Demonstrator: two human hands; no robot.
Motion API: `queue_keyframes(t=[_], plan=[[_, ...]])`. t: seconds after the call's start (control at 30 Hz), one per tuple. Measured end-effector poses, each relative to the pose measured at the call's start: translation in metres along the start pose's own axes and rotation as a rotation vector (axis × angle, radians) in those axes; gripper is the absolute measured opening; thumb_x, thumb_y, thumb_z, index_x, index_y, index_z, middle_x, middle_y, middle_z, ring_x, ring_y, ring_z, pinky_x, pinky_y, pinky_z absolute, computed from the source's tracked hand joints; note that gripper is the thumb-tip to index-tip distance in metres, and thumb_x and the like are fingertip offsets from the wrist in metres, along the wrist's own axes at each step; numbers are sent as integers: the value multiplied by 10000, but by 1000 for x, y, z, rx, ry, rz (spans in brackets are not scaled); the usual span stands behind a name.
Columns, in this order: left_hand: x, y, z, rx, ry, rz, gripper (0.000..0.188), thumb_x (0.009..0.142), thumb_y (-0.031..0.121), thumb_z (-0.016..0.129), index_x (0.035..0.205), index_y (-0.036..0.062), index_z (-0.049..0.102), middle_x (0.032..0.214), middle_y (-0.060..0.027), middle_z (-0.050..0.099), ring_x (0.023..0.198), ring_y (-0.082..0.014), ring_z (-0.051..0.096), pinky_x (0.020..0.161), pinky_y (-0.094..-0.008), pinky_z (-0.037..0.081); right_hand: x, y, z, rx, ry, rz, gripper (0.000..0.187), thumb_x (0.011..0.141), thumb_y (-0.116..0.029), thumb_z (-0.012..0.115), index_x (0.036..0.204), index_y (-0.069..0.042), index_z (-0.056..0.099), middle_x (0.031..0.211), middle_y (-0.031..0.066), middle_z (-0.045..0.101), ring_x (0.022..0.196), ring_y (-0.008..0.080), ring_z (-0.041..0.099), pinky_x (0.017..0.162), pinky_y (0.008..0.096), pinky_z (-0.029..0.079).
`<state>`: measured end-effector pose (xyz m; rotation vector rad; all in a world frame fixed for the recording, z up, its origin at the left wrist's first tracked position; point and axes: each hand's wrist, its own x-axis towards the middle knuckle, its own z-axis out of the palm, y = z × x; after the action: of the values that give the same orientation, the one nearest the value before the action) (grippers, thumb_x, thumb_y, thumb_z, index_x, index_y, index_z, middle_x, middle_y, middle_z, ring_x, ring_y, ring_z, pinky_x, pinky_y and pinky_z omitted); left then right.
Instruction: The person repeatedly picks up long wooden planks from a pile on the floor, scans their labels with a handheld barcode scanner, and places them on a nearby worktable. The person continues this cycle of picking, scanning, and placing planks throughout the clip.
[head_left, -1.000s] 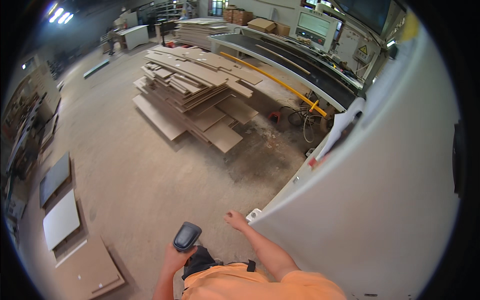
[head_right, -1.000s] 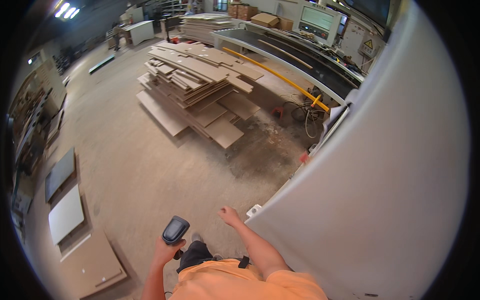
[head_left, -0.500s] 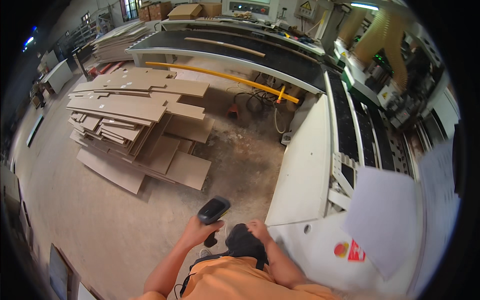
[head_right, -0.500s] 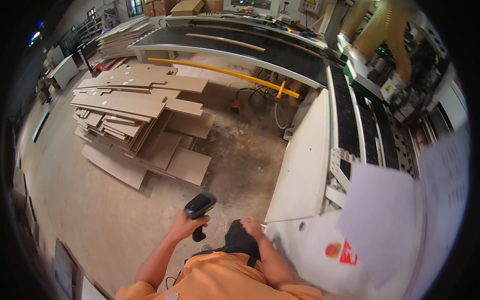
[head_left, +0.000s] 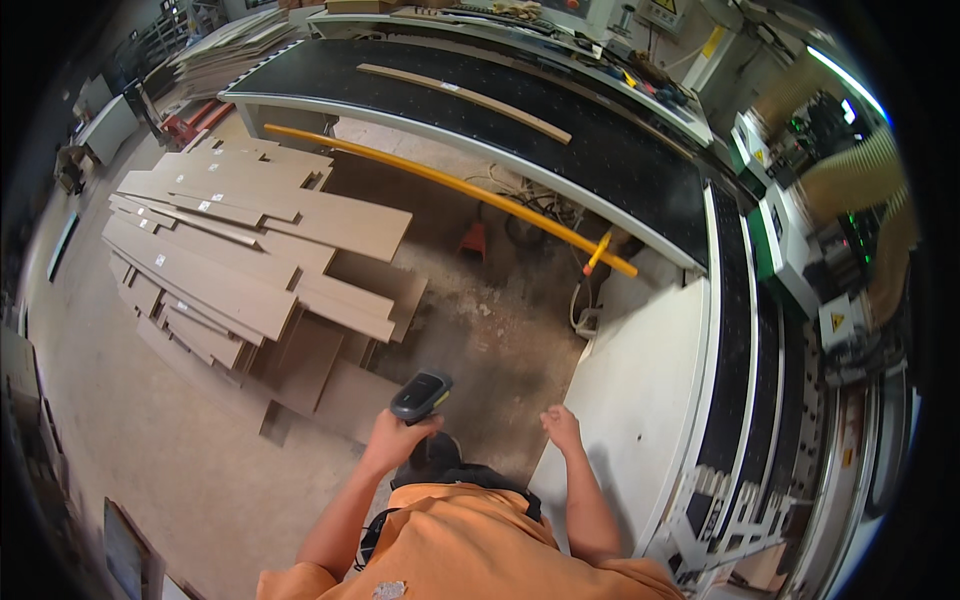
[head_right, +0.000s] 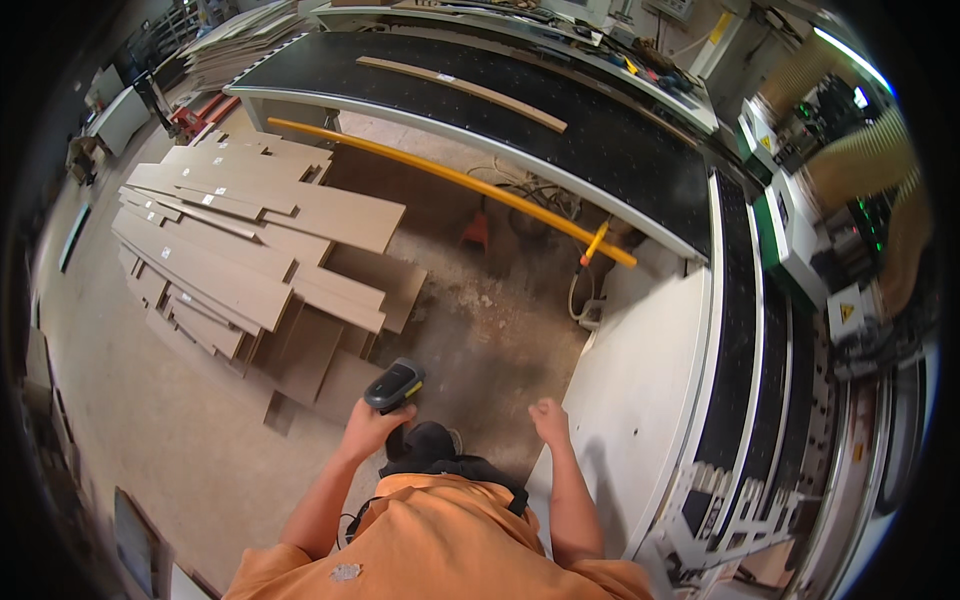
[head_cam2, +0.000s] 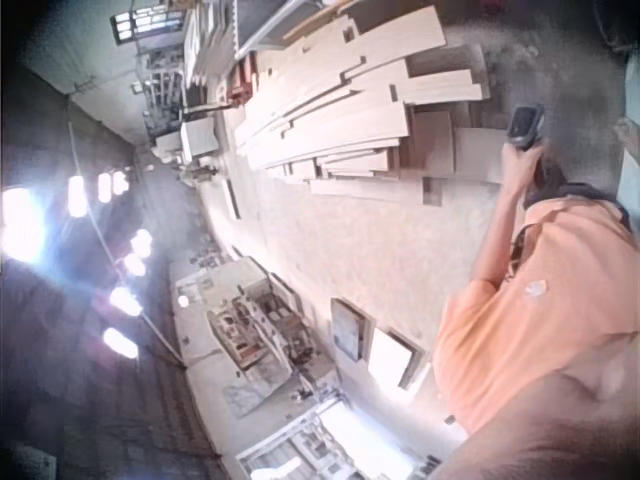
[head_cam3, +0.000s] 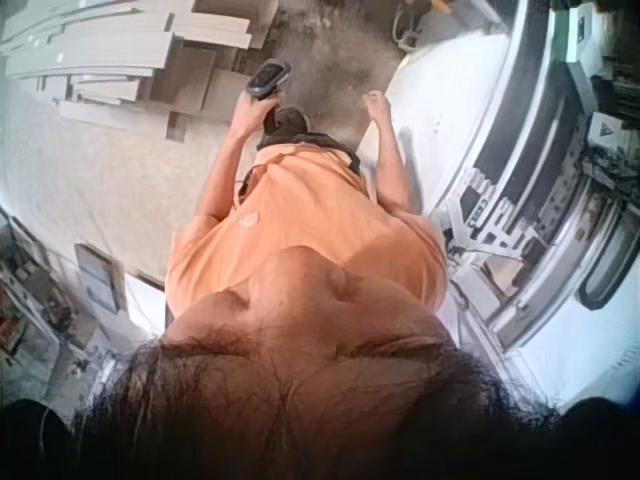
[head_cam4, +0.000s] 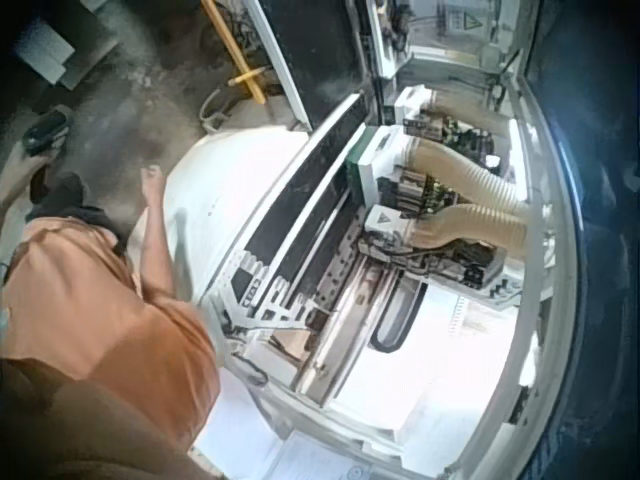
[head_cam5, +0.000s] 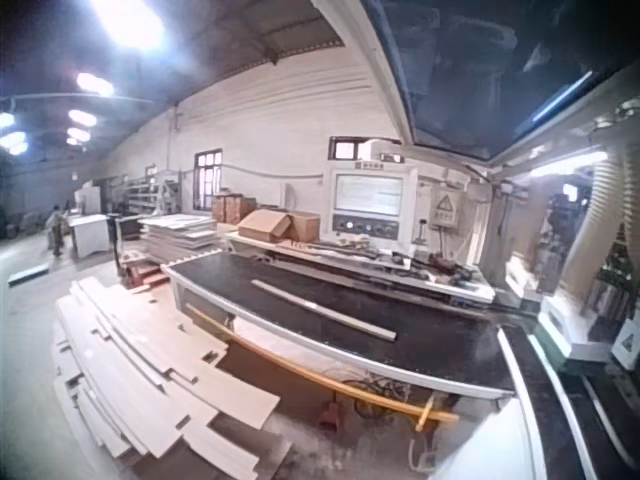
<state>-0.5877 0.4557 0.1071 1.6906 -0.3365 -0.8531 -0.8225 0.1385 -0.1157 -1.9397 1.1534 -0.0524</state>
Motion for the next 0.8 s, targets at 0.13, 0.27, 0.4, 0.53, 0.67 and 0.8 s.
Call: queue_keyframes(t=[0.13,0.27,0.4,0.53,0.67,0.8], plan=[[102,32,-17,-126,98,-3,164,847,154,739,898,8,684,746,-17,664,731,-95,611,699,-294,495,116,-124,-22,61,4,-277,385,914,-253,714,1185,8,632,970,143,742,868,222,717,781,345,558],[217,60,-35,-138,164,-10,179,855,147,734,954,8,679,756,-21,663,728,-100,619,680,-294,482,209,-220,-32,46,-11,-338,335,911,-178,707,1176,10,628,989,135,713,881,226,707,794,353,552],[324,104,-44,-224,200,-32,197,872,171,747,965,12,677,762,-18,657,732,-98,617,687,-295,480,290,-285,-69,64,42,-458,242,896,-101,684,1123,-20,658,981,113,687,850,213,690,767,325,550],[408,157,-38,-89,179,1,230,843,179,758,964,5,668,780,-21,660,763,-110,616,716,-300,485,372,-326,-141,-10,361,-575,159,918,-53,653,1074,-24,668,944,80,691,807,173,661,741,294,534],[475,188,-22,2,189,-9,337,817,237,782,1023,-12,687,851,-51,690,810,-133,623,755,-319,503,477,-353,-210,-127,551,-639,153,922,-7,641,1072,-12,668,1014,110,681,897,207,681,783,313,549],[529,194,-2,34,298,-151,328,829,202,767,1062,-16,690,916,-72,707,796,-145,645,759,-328,512,603,-364,-253,-269,618,-613,227,876,-68,676,1094,-4,675,1141,152,671,1081,343,625,959,416,492]])
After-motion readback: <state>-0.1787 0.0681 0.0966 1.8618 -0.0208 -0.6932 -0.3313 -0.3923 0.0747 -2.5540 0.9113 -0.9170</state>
